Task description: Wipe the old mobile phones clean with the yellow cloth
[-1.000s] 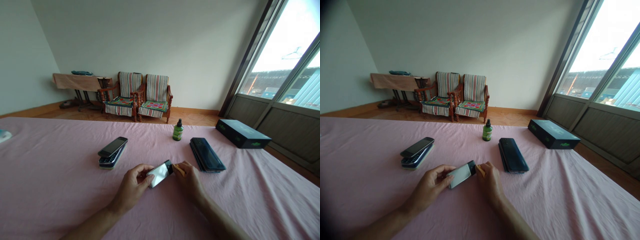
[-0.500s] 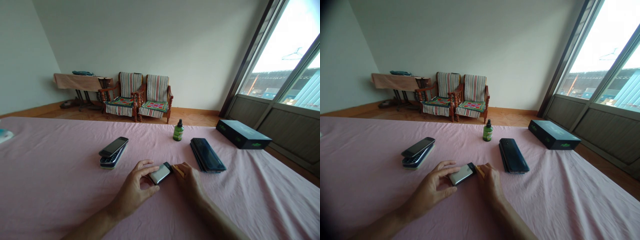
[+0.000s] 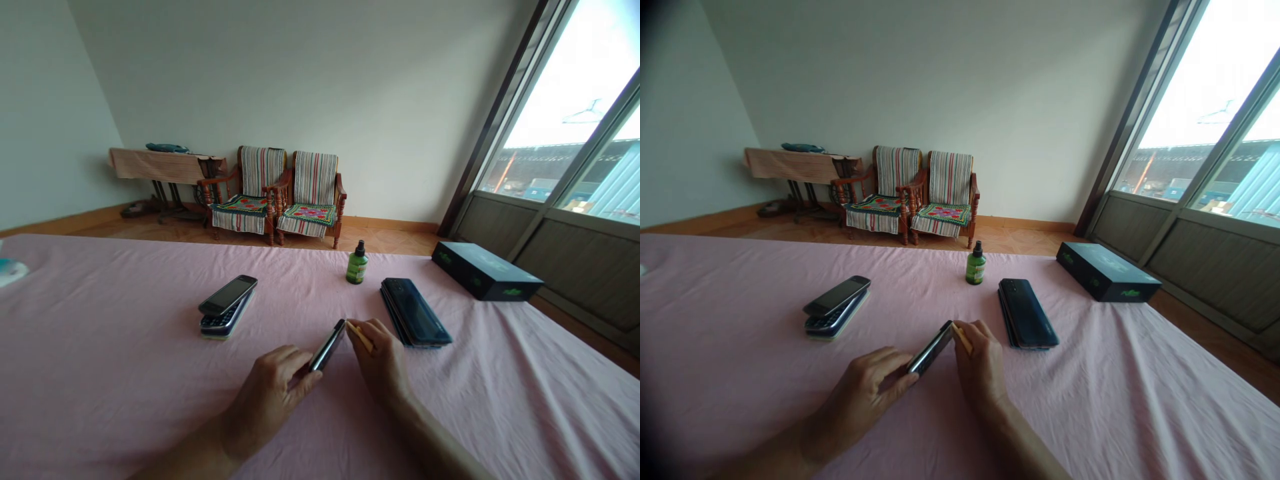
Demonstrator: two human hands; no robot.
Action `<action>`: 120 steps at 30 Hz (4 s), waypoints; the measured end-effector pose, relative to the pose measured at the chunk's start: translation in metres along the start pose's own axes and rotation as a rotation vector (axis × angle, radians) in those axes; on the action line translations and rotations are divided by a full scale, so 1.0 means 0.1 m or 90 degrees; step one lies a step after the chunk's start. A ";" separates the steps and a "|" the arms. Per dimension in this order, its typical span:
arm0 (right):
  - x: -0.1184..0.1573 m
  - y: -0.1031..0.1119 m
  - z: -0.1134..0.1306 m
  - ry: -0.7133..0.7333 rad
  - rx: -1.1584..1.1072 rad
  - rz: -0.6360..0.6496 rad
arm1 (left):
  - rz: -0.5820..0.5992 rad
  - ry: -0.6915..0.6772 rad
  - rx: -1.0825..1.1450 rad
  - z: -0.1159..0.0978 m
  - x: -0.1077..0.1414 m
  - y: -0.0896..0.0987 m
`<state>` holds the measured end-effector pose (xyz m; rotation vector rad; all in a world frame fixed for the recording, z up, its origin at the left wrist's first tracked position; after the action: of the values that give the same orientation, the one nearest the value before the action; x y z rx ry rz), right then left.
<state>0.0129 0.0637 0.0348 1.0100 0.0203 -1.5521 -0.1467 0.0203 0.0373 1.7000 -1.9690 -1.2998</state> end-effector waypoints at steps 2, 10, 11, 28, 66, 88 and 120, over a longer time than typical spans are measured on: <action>-0.01 0.05 0.05 0.005 -0.002 -0.023 | -0.001 -0.020 -0.005 -0.04 0.01 -0.01; 0.03 0.02 0.25 0.099 0.024 -0.005 | -0.009 -0.033 0.010 -0.09 0.06 -0.03; 0.07 -0.02 0.31 0.115 0.016 0.006 | -0.009 -0.025 0.025 -0.08 0.05 -0.03; -0.01 0.08 0.19 0.120 0.070 0.002 | 0.005 -0.018 0.031 -0.05 0.04 -0.05; 0.07 0.04 0.23 0.079 0.002 0.016 | 0.039 0.006 -0.001 -0.05 0.01 -0.09; 0.27 0.13 0.79 0.200 -0.157 -0.010 | -0.189 -0.120 0.099 -0.23 0.10 0.35; 0.19 0.07 0.64 0.181 0.012 0.022 | -0.030 -0.138 0.076 -0.27 0.05 0.14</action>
<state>-0.0159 0.0119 0.0668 1.2322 0.1858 -1.3694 -0.1398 0.0025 0.0610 1.7326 -2.1785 -1.4653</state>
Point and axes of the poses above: each hand's wrist, its own x-axis away from the middle knuckle, its own y-axis out of the back of the hand, z = x × y, the point moved 10 cm from there along -x, towards the middle knuckle, and after that the axes turned 8 degrees about y, right-handed, at the moved point
